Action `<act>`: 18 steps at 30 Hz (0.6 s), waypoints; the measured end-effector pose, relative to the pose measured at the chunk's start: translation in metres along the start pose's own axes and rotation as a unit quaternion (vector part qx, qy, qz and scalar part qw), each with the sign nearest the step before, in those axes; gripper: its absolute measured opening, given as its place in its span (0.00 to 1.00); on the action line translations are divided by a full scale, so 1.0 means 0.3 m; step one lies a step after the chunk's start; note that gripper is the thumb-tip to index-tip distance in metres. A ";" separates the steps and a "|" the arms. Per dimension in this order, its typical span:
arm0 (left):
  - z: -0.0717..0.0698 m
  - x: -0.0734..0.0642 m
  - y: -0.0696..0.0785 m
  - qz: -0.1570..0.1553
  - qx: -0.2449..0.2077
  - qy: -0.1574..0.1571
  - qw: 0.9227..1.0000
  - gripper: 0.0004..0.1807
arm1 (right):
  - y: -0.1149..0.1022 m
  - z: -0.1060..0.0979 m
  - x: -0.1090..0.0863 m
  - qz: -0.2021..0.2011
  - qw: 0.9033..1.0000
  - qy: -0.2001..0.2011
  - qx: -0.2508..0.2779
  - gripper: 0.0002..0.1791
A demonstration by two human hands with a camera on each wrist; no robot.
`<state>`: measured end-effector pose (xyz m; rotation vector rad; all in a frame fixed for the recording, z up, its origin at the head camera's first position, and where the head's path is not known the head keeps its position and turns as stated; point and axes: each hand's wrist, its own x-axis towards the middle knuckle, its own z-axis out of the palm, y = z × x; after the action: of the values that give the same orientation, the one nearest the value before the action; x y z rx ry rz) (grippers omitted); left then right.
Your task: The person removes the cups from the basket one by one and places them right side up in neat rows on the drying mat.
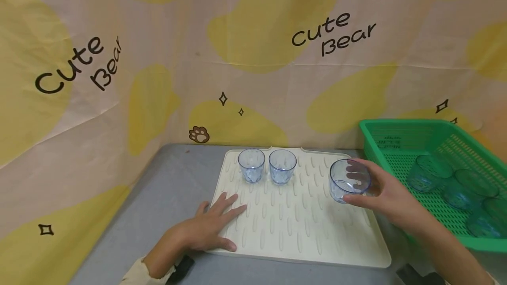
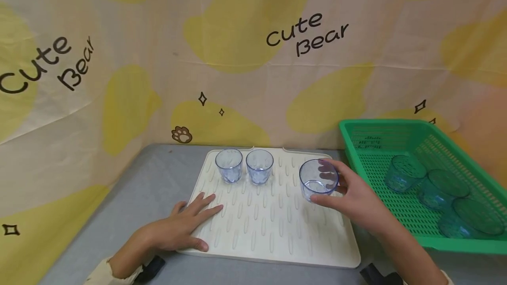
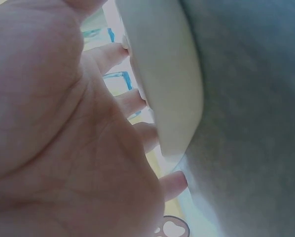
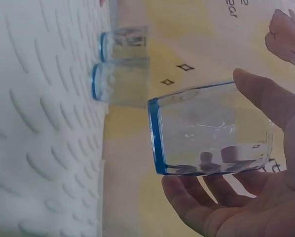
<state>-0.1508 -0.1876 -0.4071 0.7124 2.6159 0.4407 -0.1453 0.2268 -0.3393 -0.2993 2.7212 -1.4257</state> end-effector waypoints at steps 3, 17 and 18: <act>0.001 -0.003 -0.001 0.004 0.000 0.003 1.000 0.51 | -0.015 0.036 0.007 0.005 1.000 -0.001 0.003 0.50; 0.001 -0.007 -0.004 0.007 -0.005 0.006 1.000 0.51 | 0.005 0.117 0.042 0.025 1.000 0.001 -0.009 0.51; 0.001 -0.007 -0.004 0.007 -0.004 0.006 1.000 0.51 | 0.003 0.118 0.046 0.027 1.000 0.003 -0.004 0.51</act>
<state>-0.1495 -0.1897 -0.4073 0.7283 2.6208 0.4620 -0.1542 0.1961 -0.3599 -0.2219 2.7184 -1.4035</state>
